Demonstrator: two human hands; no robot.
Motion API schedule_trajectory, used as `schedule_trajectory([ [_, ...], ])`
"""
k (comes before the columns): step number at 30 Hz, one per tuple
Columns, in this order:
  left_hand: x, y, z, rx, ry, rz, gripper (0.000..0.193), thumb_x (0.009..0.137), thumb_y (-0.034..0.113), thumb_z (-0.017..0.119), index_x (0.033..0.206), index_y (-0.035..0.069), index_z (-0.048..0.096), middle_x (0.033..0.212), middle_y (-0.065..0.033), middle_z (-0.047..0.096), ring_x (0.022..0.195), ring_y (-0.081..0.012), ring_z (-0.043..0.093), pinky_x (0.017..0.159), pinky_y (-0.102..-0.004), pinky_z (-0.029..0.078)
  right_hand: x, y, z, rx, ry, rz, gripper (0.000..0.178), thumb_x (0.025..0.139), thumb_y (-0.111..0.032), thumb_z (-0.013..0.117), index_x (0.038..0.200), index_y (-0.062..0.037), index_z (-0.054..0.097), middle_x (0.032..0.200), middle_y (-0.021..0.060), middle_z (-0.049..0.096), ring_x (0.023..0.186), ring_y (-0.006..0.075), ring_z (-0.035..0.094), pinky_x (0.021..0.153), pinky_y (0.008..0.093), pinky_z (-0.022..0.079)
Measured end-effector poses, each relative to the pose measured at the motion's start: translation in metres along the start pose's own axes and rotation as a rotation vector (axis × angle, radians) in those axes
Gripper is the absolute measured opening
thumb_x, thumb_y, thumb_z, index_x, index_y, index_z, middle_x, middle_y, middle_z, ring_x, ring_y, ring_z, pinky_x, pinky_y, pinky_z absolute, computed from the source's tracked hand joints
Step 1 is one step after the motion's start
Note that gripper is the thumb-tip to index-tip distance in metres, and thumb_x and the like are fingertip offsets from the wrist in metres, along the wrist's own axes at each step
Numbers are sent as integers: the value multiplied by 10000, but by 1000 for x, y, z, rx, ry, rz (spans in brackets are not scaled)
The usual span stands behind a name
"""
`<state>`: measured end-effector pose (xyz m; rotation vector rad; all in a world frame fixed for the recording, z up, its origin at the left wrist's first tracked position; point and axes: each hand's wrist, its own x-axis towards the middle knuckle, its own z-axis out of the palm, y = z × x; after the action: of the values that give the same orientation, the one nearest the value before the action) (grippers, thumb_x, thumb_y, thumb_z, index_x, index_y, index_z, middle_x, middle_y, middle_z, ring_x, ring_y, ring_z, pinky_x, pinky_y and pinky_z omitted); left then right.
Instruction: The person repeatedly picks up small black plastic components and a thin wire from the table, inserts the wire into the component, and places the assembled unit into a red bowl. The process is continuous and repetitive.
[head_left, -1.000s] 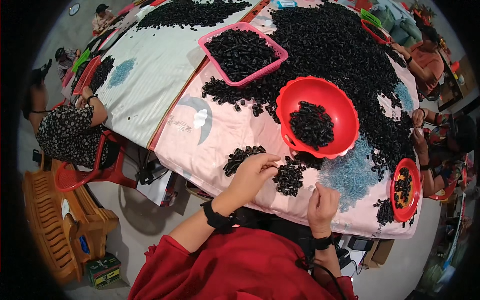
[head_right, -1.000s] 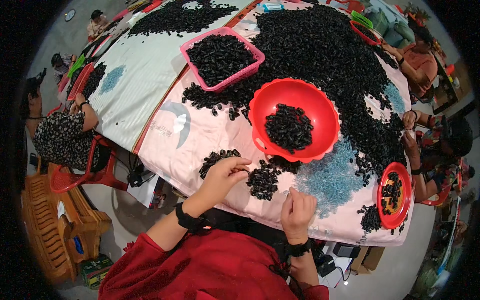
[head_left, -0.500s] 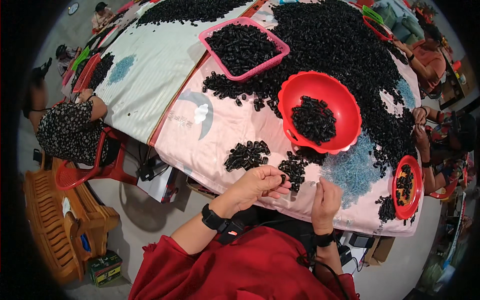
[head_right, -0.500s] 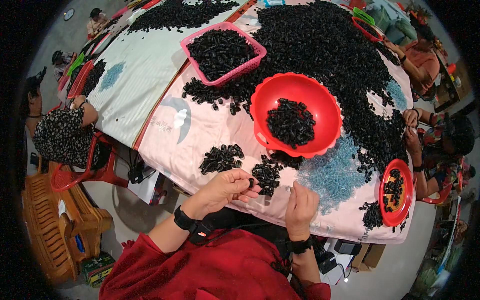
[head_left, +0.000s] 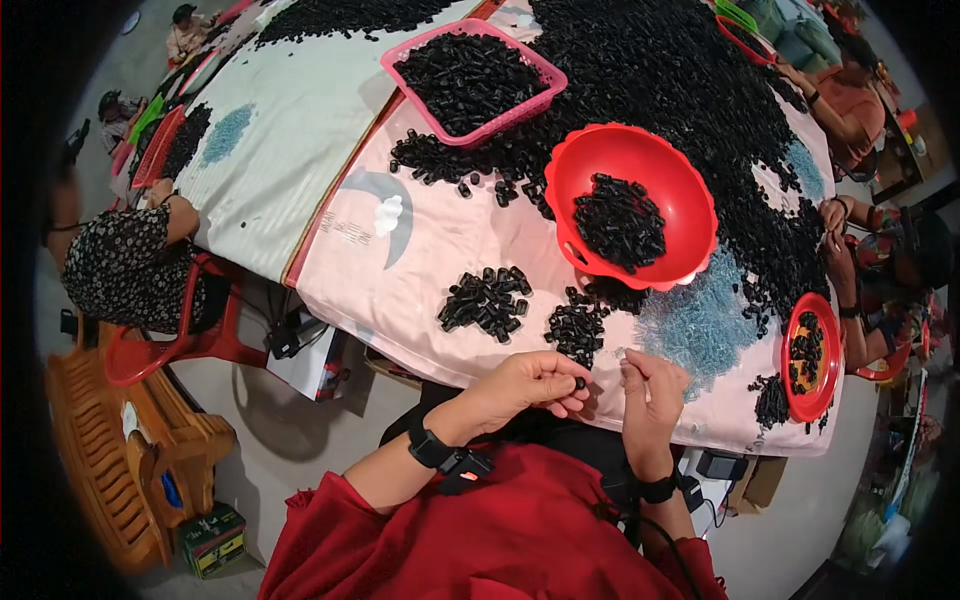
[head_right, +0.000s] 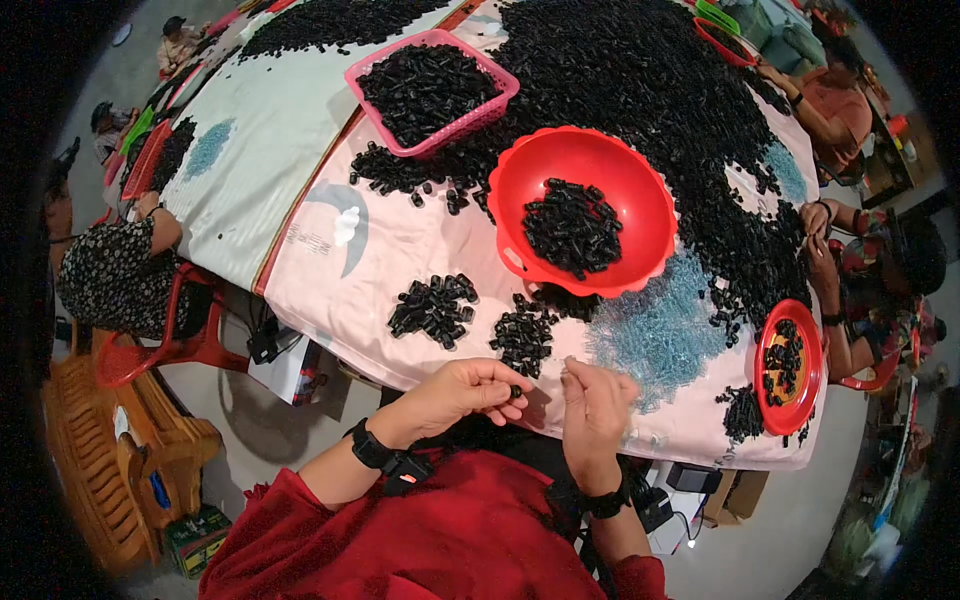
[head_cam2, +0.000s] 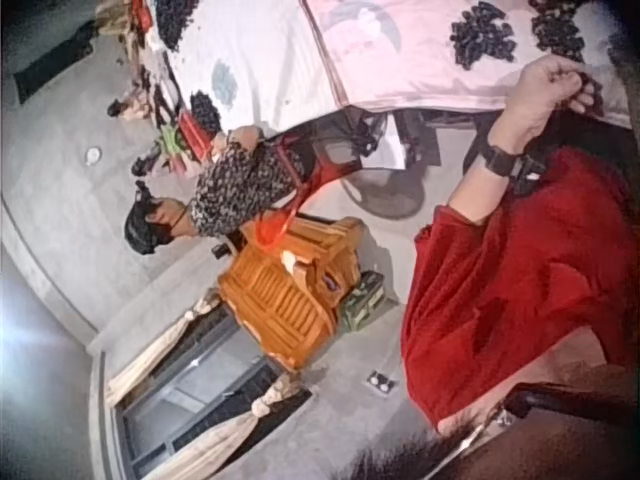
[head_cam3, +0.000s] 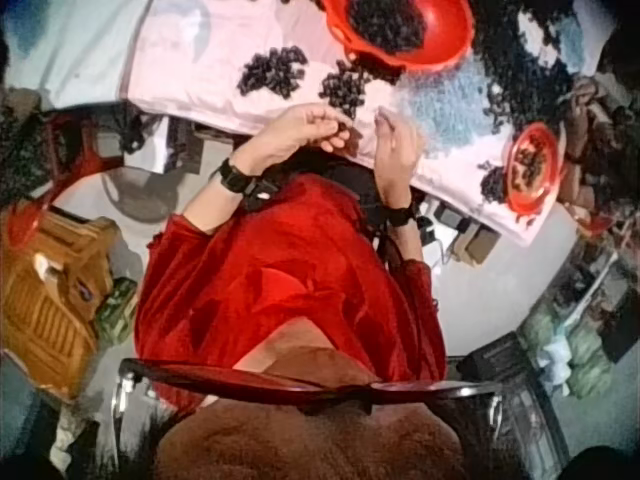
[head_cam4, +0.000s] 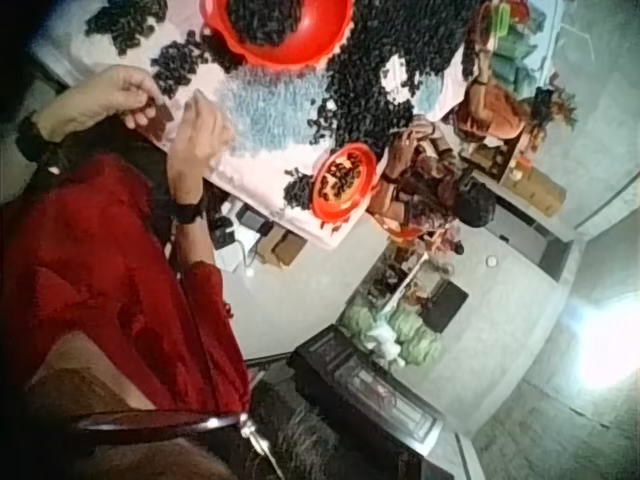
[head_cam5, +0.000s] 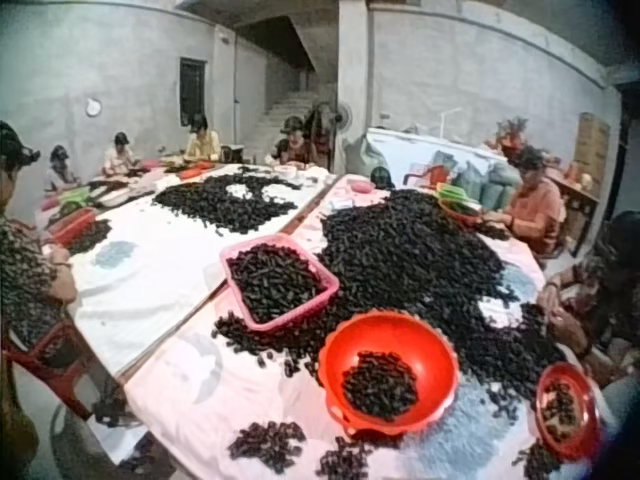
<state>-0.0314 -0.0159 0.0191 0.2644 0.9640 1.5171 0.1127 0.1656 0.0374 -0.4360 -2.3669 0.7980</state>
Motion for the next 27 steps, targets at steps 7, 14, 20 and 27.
schedule_trajectory([
  [7, -2, -3, 5, -5, 3, 48, 309, 1089, 232, 679, 1313, 19, 692, 1160, -73, 751, 1024, -145, 720, 859, -289, 580, 12, -38, -20, 58, -99, -76, 172, 916, -1, 779, 1079, -52, 758, 988, 80, 739, 952, 255, 672, 951, 389, 419],
  [14, -2, -6, 10, 20, 18, 109, 264, 1081, 187, 685, 1287, 22, 698, 1116, -52, 745, 971, -114, 680, 864, -280, 559, 13, -43, -19, 56, -174, -123, 218, 879, 6, 800, 1078, -73, 761, 953, 50, 720, 918, 229, 676, 931, 391, 379],
  [20, -4, -7, 14, 22, 43, 127, 251, 1078, 169, 688, 1267, 4, 700, 1110, -54, 743, 974, -114, 677, 880, -279, 560, 14, -48, -19, 103, -219, -36, 194, 902, -25, 787, 1085, -89, 771, 930, 31, 710, 875, 212, 671, 890, 384, 363],
  [27, -2, -10, 13, -16, 44, 142, 254, 1063, 165, 712, 1251, -6, 708, 1095, -67, 748, 948, -120, 682, 878, -285, 572, 8, -40, -16, 108, -207, -54, 190, 901, -38, 796, 1084, -89, 783, 893, 22, 709, 815, 201, 659, 878, 374, 369],
])
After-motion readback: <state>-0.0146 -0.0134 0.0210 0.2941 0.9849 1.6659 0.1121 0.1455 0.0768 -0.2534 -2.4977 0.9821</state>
